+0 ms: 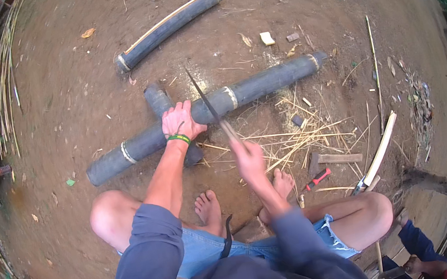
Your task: The person sits on the ground and uses a hand saw to cut a thick bamboo pole that is secured in a cross-shaped wooden jig. The person repeatedly saws through the bamboo, occasionally adjusting the pole's position within the jig.
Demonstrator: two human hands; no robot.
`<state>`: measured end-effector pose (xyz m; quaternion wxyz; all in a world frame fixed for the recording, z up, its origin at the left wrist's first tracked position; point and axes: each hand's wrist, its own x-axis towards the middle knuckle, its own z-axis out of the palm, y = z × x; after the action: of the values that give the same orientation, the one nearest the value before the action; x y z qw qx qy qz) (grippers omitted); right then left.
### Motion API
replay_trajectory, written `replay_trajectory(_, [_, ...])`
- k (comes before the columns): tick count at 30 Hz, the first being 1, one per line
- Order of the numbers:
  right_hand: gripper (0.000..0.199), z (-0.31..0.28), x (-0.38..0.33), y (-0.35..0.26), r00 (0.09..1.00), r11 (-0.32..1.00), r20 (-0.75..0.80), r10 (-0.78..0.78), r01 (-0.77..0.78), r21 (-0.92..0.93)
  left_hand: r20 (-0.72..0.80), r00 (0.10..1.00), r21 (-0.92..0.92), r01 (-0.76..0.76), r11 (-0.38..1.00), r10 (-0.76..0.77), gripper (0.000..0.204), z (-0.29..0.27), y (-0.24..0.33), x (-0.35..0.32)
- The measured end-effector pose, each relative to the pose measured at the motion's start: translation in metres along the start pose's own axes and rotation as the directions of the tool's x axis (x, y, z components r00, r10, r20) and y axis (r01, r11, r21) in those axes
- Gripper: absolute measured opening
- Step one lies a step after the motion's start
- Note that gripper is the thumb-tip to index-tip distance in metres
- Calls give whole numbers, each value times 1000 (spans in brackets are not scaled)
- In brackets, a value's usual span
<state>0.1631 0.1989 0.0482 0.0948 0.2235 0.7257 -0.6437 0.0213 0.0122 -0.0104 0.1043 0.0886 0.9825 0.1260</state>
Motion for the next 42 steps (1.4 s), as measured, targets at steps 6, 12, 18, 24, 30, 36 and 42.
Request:
replay_trajectory(6, [41,-10,-37,12,1000,999,17,-3,4,-32,35,999,-14,33,999,-33,80,-7,-13,3])
replay_trajectory(12, [53,12,42,9,992,993,-50,-120,119,-9,-32,999,2,11,1000,-11,80,1,14,3])
replay_trajectory(18, [54,-24,-39,16,998,947,-49,-44,26,-319,30,997,6,66,998,-66,83,0,-7,-9])
replay_trajectory(24, [50,15,64,1,999,986,13,-37,34,164,23,1000,20,20,1000,-20,76,-6,14,3])
replay_trajectory(30, [51,-22,-65,3,998,974,-47,-32,21,-226,24,997,-10,68,998,-68,77,-6,-9,3])
replay_trajectory(36, [51,26,60,-16,999,998,-19,-41,40,-44,115,993,-73,46,996,-38,75,-13,1,14])
replay_trajectory(42, [47,-35,-57,47,980,912,-56,-189,154,-380,71,996,-67,67,995,-62,74,-8,-9,14])
